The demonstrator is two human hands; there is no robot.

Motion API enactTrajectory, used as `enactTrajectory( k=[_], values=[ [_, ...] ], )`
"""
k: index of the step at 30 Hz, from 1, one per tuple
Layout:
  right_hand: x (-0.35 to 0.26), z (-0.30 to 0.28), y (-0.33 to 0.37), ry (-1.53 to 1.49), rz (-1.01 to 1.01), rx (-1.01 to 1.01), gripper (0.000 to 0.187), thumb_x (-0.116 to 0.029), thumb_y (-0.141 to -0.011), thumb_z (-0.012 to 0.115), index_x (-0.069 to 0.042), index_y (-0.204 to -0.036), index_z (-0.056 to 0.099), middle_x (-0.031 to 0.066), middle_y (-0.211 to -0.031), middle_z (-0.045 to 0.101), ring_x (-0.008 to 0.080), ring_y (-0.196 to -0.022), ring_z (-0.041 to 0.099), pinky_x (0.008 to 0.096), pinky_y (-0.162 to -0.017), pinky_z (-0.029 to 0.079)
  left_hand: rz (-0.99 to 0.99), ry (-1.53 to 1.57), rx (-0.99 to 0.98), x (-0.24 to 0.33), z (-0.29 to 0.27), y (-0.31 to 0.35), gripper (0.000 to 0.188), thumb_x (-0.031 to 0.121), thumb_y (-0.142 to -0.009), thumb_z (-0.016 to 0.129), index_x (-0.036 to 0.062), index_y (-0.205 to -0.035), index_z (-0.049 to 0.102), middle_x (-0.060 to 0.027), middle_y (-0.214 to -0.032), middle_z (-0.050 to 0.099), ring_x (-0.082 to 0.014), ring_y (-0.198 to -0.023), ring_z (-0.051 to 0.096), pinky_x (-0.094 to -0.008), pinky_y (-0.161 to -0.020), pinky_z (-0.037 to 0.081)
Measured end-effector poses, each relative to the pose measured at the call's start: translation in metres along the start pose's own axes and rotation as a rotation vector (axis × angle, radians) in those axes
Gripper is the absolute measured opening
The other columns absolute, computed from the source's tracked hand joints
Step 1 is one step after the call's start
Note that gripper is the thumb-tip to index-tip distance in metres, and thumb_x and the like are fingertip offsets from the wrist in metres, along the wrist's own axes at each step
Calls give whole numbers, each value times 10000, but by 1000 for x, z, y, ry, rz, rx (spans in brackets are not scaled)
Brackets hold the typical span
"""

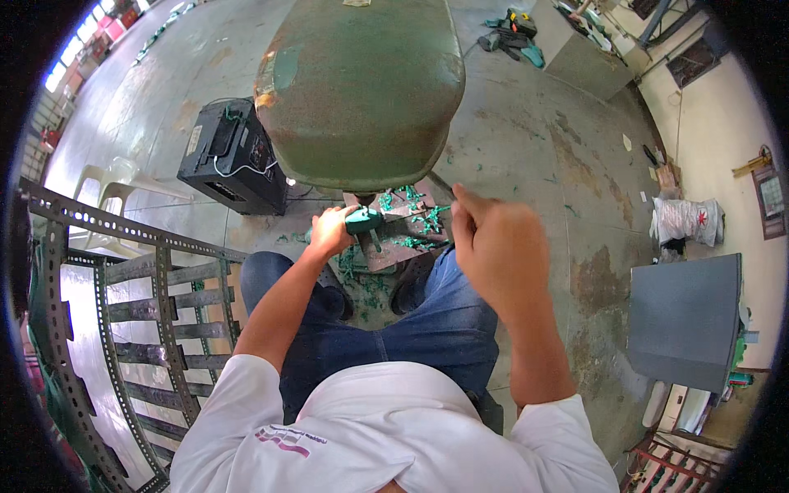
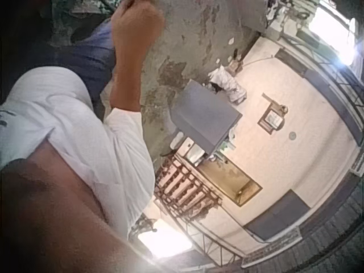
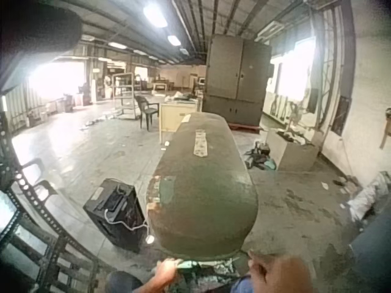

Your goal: Drilling holes into green plastic shoe lasts using a drill press machine.

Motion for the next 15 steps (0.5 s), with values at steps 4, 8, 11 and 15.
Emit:
enactTrajectory(
  k=[4,8,11,15],
  values=[
    [-3,-26,-40,-173,177,21,178,-153,-956,714,-9,-1009,805,225,-740,698,390,-662,713,441,-645,545,26,23,25,3,0,2,912,163,-680,919,272,-1534,618,-71,-1270,733,-312,-1264,676,-581,-980,512],
    [-2,-34,-60,-145,225,35,146,-114,-934,690,6,-924,771,243,-776,707,405,-679,714,435,-664,547,8,-7,-5,5,0,4,919,173,-690,932,280,-1543,607,-62,-1269,724,-295,-1264,665,-566,-990,499],
    [2,-34,-64,-122,140,58,151,-112,-928,681,7,-941,772,252,-789,698,417,-703,716,447,-673,548,40,-35,37,5,0,6,876,192,-696,933,263,-1510,616,-57,-1246,723,-290,-1261,663,-586,-976,506],
    [4,-35,-70,-116,183,11,170,-125,-923,679,18,-942,769,264,-805,688,434,-729,716,465,-689,550,71,-71,126,1,5,10,866,183,-687,931,258,-1491,619,-59,-1237,712,-294,-1255,658,-576,-963,501]
  ],
)
Point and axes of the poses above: each hand's wrist, its own y-axis away from the middle knuckle, its own z-axis out of the palm, x = y × z, the point moved 6 cm from there along -y, towards the middle knuckle
